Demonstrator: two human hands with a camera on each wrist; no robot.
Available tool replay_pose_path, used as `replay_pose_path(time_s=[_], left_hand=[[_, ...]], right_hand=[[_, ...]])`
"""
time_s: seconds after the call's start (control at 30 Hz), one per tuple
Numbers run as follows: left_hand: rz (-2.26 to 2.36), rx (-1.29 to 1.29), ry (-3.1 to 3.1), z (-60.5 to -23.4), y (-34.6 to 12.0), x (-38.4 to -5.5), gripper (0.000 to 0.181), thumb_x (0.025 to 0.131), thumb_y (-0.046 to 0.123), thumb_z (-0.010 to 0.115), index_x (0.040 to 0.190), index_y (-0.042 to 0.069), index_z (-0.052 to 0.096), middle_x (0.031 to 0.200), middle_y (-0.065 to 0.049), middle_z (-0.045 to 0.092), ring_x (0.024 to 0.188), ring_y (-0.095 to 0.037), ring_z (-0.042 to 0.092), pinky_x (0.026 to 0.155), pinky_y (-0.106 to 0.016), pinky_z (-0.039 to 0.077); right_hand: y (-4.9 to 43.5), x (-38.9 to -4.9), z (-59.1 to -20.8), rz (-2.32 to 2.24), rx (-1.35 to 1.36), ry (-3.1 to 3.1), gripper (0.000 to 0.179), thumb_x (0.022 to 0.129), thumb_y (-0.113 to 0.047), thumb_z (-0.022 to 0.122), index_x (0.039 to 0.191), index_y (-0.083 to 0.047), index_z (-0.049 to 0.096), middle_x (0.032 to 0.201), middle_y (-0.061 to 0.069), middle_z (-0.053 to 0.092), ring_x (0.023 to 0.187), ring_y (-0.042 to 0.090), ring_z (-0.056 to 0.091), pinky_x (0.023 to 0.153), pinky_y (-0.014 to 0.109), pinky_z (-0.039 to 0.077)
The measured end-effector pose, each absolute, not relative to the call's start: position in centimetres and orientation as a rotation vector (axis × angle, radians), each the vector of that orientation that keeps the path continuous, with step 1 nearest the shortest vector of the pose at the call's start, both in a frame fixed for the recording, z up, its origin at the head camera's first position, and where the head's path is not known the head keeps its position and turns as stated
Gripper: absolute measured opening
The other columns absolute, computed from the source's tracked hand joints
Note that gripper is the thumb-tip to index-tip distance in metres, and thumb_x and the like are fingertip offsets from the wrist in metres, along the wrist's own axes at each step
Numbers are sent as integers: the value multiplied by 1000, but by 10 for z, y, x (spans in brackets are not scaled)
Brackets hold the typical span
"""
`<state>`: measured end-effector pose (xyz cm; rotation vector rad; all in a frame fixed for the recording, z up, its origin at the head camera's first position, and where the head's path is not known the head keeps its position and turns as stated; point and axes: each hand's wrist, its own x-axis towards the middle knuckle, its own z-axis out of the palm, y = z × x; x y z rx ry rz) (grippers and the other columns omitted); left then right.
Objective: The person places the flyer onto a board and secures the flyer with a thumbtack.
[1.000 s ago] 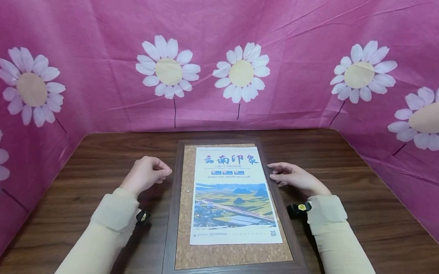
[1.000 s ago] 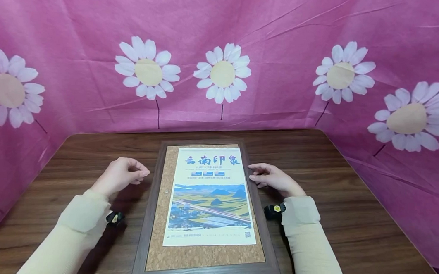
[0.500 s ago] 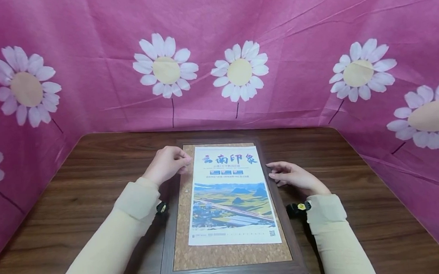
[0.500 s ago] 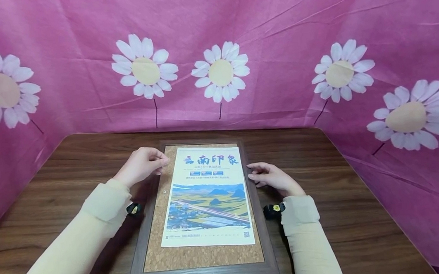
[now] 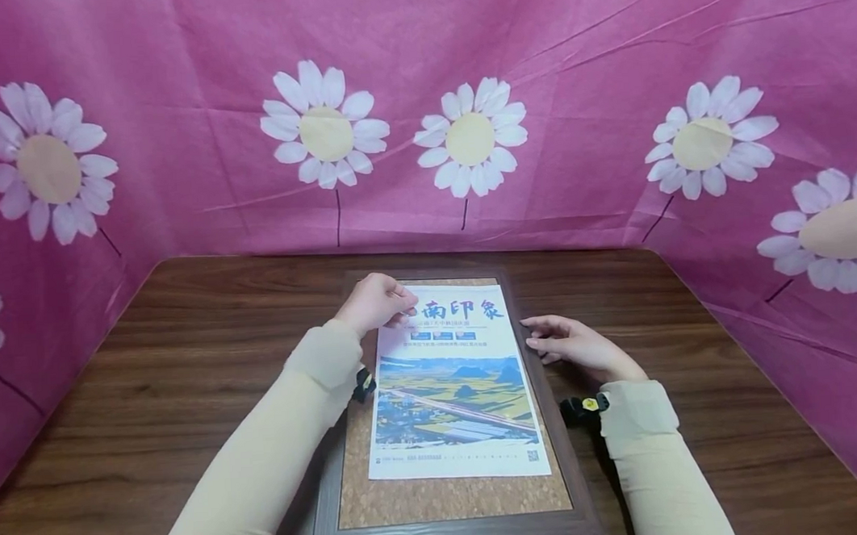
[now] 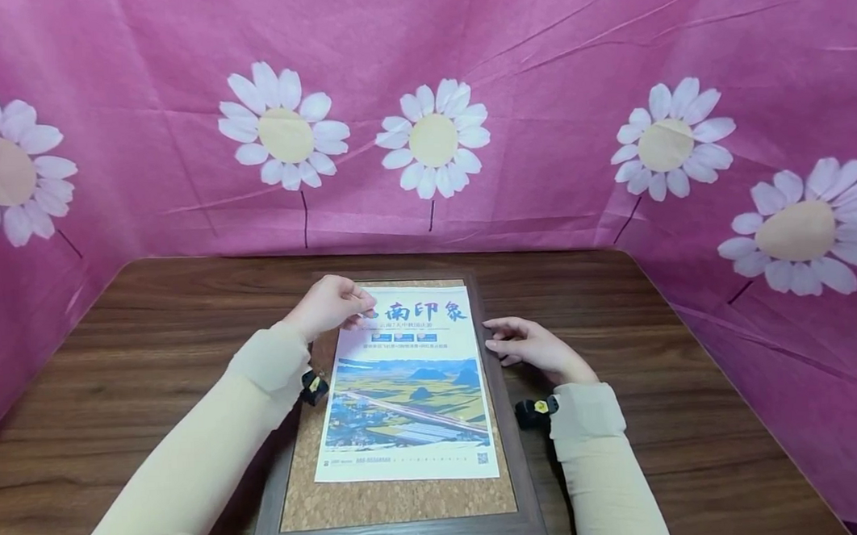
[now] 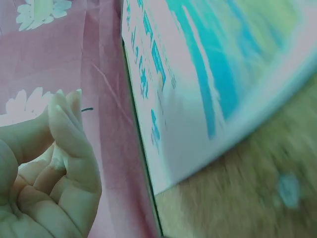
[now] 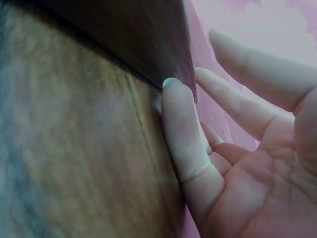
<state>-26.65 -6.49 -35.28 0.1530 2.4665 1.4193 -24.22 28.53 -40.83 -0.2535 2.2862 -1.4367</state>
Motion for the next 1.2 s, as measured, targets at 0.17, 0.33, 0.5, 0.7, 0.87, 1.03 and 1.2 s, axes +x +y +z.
replay_pose_path(time_s=[0.17,0.33,0.5,0.7,0.87,1.03,1.2], left_hand=[[1428,121,2438,-358,-52,-283,20,97,12,63,106,-4,71,100,-17,74,64,-7,59,63,-18,53],[1479,125,2332,-366,-41,-293,22,100,11,59,110,-5,68,101,-18,71,62,-7,54,63,-18,49],[1644,22,2142,-369,-32,-299,26,100,7,57,119,-9,63,96,-17,69,55,-7,53,57,-17,48],[1688,-49,2011,-364,-24,-305,30,99,1,55,125,-14,57,79,-10,64,50,-5,51,51,-15,47],[1720,-151,2027,-368,-27,-313,26,98,0,56,121,-12,61,74,-7,66,49,-4,51,50,-15,46],[1766,-180,1967,-373,-29,-318,27,99,-1,54,123,-13,58,77,-9,68,50,-6,57,52,-18,53],[1756,-120,1896,-375,-28,-320,30,99,0,54,126,-13,55,81,-10,68,52,-8,62,55,-21,56]], right_hand=[[284,-242,-407,-1432,-245,2289,57,99,-21,62,146,4,41,120,15,53,96,9,59,83,28,55],[284,-243,-410,-1437,-243,2293,58,98,-21,62,146,3,41,123,15,54,95,8,60,83,28,55],[284,-245,-410,-1443,-252,2290,58,98,-19,62,146,4,41,124,20,51,91,8,60,81,27,55],[284,-244,-410,-1450,-223,2290,58,98,-18,63,146,4,41,122,18,52,90,9,60,80,27,55],[283,-245,-411,-1456,-230,2283,58,98,-19,63,146,4,41,120,16,53,90,9,60,80,27,55],[284,-245,-410,-1461,-229,2279,58,98,-18,62,147,4,40,118,15,53,89,9,61,80,27,55],[285,-245,-410,-1463,-229,2277,57,98,-18,61,146,5,40,117,15,55,90,7,61,80,27,55]])
